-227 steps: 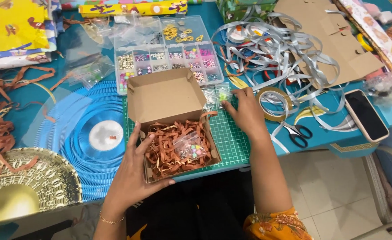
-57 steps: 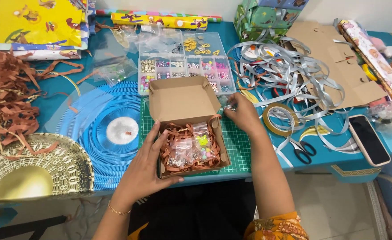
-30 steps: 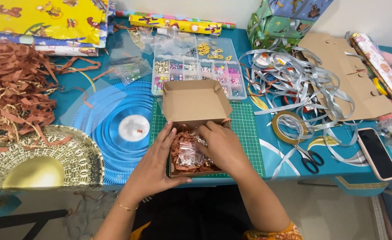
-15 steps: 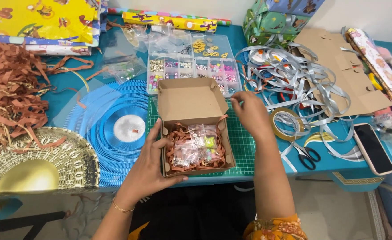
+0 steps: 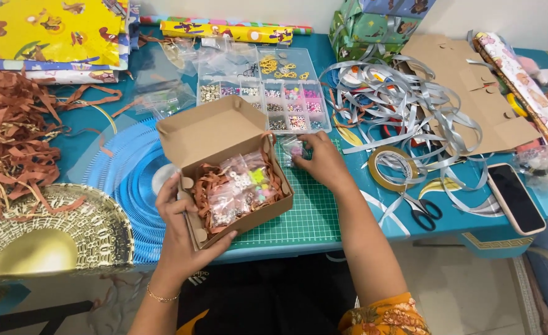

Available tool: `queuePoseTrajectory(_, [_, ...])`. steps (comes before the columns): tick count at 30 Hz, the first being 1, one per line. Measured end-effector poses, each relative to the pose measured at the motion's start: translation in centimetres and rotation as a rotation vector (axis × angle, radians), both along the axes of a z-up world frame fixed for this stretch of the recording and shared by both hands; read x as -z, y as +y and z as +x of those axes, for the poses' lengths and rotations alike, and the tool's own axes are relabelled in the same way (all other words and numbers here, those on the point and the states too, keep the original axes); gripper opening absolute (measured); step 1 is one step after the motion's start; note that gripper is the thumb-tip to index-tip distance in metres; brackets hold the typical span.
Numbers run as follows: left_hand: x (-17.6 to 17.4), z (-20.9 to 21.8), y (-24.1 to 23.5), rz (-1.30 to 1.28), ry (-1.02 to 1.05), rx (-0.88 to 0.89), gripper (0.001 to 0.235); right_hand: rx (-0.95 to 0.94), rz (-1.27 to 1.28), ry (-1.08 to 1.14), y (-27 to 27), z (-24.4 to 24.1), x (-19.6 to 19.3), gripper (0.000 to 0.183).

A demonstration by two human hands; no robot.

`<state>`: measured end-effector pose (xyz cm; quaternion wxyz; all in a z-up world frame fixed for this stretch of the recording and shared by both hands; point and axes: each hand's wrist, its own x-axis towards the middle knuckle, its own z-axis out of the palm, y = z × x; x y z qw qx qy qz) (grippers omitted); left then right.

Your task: The person assembles a small cardboard box, fills it with shredded paper, places several small plastic bags of beads inside, closes the box, and wraps it in yellow patterned paper using tape.

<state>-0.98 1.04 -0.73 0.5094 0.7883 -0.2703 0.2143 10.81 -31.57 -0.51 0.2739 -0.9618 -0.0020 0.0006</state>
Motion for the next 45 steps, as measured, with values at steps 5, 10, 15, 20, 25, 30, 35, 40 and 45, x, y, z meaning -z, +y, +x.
queuePoseTrajectory(5, [0.2,0.1,-0.2,0.091,-0.054,-0.022,0.07,-0.039,0.074,-0.013,-1.2,0.6,1.2,0.039])
queuePoseTrajectory(10, [-0.2,0.1,-0.1,0.097,0.011,0.04,0.07,0.039,0.259,0.063,-1.8,0.0,-0.6,0.01])
queuePoseTrajectory(15, [-0.3,0.3,-0.3,0.154,0.055,0.088,0.071,0.067,0.107,-0.068,-3.1,0.4,-0.3,0.025])
queuePoseTrajectory(20, [-0.6,0.5,-0.4,0.194,0.048,0.123,0.075,0.153,0.45,-0.091,-0.6,-3.0,-6.2,0.023])
queuePoseTrajectory(25, [-0.6,0.6,-0.3,0.157,0.092,0.178,0.101,-0.14,0.566,-0.382,3.4,-7.1,-9.8,0.026])
queuePoseTrajectory(30, [-0.8,0.5,-0.4,0.176,0.128,0.173,0.109,-0.283,0.313,0.092,9.8,-7.3,-9.2,0.025])
queuePoseTrajectory(35, [-1.0,0.4,-0.2,0.168,0.152,0.186,0.108,-0.393,-0.282,-0.064,11.7,-6.5,-5.0,0.032])
queuePoseTrajectory(40, [-1.0,0.4,-0.2,0.18,0.134,0.179,0.109,-0.358,-0.374,-0.194,11.6,-6.6,-5.2,0.043])
queuePoseTrajectory(45, [-1.2,0.8,0.1,0.151,0.26,0.229,0.133,-0.024,0.158,-0.07,6.4,-6.7,-11.2,0.017])
